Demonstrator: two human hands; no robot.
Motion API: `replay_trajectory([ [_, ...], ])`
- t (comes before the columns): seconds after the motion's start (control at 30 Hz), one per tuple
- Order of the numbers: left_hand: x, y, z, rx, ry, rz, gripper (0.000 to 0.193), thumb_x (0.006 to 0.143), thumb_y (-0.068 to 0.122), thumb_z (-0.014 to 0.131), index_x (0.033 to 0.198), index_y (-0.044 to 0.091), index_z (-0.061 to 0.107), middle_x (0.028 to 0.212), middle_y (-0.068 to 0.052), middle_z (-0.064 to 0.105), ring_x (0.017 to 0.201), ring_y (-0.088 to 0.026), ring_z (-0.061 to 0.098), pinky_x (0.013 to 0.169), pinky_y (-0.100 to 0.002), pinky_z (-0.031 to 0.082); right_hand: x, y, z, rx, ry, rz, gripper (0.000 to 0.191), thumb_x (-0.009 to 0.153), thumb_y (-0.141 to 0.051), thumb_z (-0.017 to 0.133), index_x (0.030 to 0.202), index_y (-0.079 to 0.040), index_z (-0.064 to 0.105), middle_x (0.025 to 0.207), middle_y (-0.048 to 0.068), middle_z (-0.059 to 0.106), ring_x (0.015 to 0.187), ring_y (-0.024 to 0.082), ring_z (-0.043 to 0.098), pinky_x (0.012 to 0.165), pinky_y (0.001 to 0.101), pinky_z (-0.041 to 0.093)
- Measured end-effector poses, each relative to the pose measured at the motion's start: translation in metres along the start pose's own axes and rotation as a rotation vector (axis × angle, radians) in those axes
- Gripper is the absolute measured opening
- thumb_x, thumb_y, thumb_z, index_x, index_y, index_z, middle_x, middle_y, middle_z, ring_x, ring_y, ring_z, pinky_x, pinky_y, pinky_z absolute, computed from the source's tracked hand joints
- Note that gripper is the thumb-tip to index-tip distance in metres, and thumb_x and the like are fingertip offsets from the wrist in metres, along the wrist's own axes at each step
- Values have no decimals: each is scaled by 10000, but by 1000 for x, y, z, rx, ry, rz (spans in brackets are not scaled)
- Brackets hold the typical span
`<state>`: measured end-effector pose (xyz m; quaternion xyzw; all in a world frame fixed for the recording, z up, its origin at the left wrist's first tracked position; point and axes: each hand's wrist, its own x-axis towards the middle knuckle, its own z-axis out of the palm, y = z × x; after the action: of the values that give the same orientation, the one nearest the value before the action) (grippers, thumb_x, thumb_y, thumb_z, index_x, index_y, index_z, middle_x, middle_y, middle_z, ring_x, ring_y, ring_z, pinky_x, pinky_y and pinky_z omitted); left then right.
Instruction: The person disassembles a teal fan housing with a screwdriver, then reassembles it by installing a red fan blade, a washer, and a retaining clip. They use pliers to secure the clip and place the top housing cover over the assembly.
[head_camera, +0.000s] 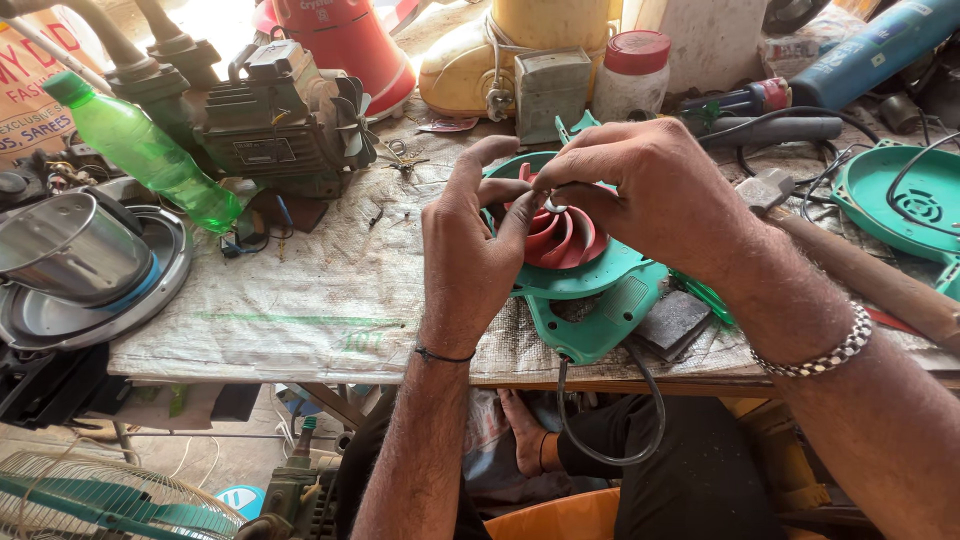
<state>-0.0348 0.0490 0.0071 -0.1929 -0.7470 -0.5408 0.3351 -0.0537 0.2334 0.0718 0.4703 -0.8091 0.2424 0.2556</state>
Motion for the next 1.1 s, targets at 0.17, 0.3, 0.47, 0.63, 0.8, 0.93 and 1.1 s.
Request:
replay_trajectory([
  [0.17, 0, 1, -3, -27, -20, 65, 467, 962, 7, 687, 1415, 48, 584, 986, -102, 811, 933, -160, 798, 851, -312, 606, 0, 5, 3, 4, 29, -34, 180, 890, -105, 810, 1055, -47, 769, 987, 99, 761, 880, 235, 770, 750, 335, 621],
  [0.3, 0, 2, -4, 62, -37, 97, 402, 942, 26, 701, 1339, 52, 640, 975, -88, 776, 893, -182, 727, 799, -312, 571, -4, 6, 5, 30, 83, -35, 189, 917, -74, 794, 1095, -29, 746, 1026, 113, 748, 915, 237, 769, 781, 339, 623],
  [0.47, 0, 1, -6, -12, -24, 111, 224, 957, 42, 708, 1170, 82, 767, 987, -63, 776, 927, -180, 693, 876, -314, 550, -5, 7, 8, 4, 126, -92, 177, 945, -65, 800, 1108, -38, 736, 1046, 124, 737, 940, 252, 764, 805, 351, 623],
  [0.63, 0, -1, -9, 11, 23, 97, 172, 911, 78, 764, 1082, 80, 787, 951, -60, 782, 899, -159, 691, 865, -308, 541, -5, 4, 5, -27, 146, -158, 243, 950, -67, 806, 1181, -51, 732, 1069, 117, 736, 998, 261, 754, 854, 363, 623],
  [0.8, 1, -2, -14, -30, -13, 154, 137, 918, 79, 758, 1053, 73, 786, 984, -50, 776, 964, -166, 662, 909, -319, 526, -5, 1, 0, -30, 151, -160, 225, 919, -93, 831, 1126, -57, 752, 1047, 111, 752, 993, 256, 754, 868, 366, 619],
  [0.93, 2, -2, -16, -57, -59, 161, 69, 981, 92, 700, 1024, 57, 741, 982, -39, 736, 954, -169, 615, 895, -328, 476, -6, 1, -2, 58, 157, -113, 214, 893, -90, 853, 1080, -47, 759, 1028, 107, 763, 974, 221, 765, 861, 325, 624],
  [1.1, 0, 0, -17, -131, -39, 6, 83, 1050, 125, 610, 1039, 61, 661, 947, -19, 632, 935, -151, 569, 851, -308, 500, -10, 2, -1, 353, 133, 83, 170, 919, -23, 809, 1081, -25, 759, 1005, 80, 784, 929, 152, 758, 841, 271, 626],
])
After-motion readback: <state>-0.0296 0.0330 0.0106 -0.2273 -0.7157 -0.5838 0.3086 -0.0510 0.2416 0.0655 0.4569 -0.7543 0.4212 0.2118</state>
